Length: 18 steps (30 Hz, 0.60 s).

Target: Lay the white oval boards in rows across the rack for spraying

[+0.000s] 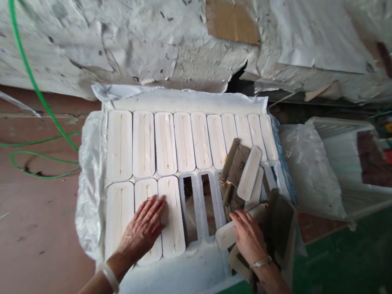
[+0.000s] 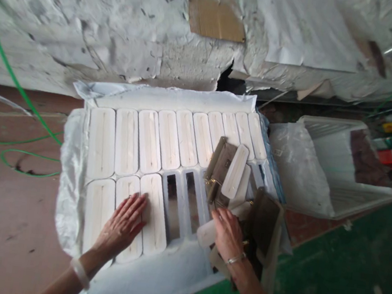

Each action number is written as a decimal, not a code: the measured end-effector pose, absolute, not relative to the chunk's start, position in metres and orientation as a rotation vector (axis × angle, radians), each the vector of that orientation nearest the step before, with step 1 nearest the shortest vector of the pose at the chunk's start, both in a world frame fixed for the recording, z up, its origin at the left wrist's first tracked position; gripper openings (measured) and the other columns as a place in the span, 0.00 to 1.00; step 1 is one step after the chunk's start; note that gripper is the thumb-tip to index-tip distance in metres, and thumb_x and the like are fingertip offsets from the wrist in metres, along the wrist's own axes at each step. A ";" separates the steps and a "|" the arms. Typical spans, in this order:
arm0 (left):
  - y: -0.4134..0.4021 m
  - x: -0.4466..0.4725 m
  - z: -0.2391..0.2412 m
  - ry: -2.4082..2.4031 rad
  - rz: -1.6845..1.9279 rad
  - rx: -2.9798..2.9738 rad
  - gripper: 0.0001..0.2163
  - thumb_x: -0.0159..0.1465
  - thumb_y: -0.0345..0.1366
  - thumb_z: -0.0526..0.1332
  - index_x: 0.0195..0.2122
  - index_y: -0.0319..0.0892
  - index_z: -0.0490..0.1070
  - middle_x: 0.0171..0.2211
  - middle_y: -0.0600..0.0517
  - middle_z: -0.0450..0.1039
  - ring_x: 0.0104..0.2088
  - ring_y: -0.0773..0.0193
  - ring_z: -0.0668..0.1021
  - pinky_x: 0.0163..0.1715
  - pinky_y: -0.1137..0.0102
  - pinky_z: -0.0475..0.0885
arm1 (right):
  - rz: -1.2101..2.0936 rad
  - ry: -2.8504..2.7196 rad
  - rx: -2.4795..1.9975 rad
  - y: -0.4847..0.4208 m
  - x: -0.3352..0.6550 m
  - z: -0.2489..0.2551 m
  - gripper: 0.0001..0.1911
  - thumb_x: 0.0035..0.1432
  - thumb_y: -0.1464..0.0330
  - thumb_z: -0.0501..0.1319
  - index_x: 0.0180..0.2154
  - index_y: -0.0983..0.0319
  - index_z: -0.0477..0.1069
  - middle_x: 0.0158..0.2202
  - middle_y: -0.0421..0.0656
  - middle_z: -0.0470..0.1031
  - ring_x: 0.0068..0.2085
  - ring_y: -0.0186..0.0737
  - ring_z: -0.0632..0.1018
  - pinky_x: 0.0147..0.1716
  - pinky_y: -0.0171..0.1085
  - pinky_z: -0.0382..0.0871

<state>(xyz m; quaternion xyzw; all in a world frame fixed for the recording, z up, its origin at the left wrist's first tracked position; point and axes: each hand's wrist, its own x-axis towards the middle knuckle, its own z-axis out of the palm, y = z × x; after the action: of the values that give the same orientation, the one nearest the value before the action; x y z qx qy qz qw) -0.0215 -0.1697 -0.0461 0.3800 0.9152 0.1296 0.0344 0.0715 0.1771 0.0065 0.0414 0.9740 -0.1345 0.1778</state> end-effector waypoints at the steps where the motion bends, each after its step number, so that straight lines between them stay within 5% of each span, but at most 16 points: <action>1: -0.169 -0.021 -0.046 2.816 0.398 1.166 0.32 0.67 0.34 0.58 0.69 0.34 0.46 0.68 0.44 0.51 0.68 0.48 0.54 0.65 0.50 0.59 | -0.326 2.727 0.068 0.192 0.072 0.004 0.20 0.58 0.82 0.52 0.49 0.65 0.72 0.52 0.51 0.72 0.55 0.50 0.68 0.55 0.45 0.61; 6: -0.164 -0.019 -0.044 2.826 0.408 1.157 0.31 0.68 0.33 0.56 0.69 0.32 0.45 0.68 0.42 0.51 0.68 0.48 0.54 0.64 0.51 0.61 | -0.347 2.479 -0.162 0.232 0.051 0.004 0.08 0.57 0.79 0.56 0.31 0.63 0.71 0.33 0.43 0.74 0.43 0.45 0.72 0.54 0.46 0.57; 11: -0.162 -0.019 -0.045 2.718 0.324 1.266 0.26 0.68 0.29 0.54 0.67 0.42 0.53 0.69 0.47 0.47 0.69 0.50 0.52 0.64 0.51 0.62 | -0.728 2.485 -0.055 0.256 0.032 0.040 0.08 0.66 0.69 0.53 0.34 0.61 0.68 0.34 0.41 0.73 0.37 0.39 0.73 0.41 0.37 0.62; 18: -0.162 -0.019 -0.047 2.699 0.419 1.307 0.23 0.67 0.28 0.54 0.64 0.40 0.60 0.69 0.47 0.50 0.69 0.53 0.53 0.65 0.53 0.62 | -1.020 2.665 0.278 0.248 0.006 0.088 0.14 0.66 0.58 0.54 0.33 0.60 0.67 0.27 0.37 0.68 0.28 0.34 0.70 0.30 0.33 0.62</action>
<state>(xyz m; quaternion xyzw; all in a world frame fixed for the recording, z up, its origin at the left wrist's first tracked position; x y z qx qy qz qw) -0.0190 -0.1620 -0.0475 0.4309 0.8899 0.1382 0.0569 0.0063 0.2475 0.0880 0.0961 0.9208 -0.3524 0.1367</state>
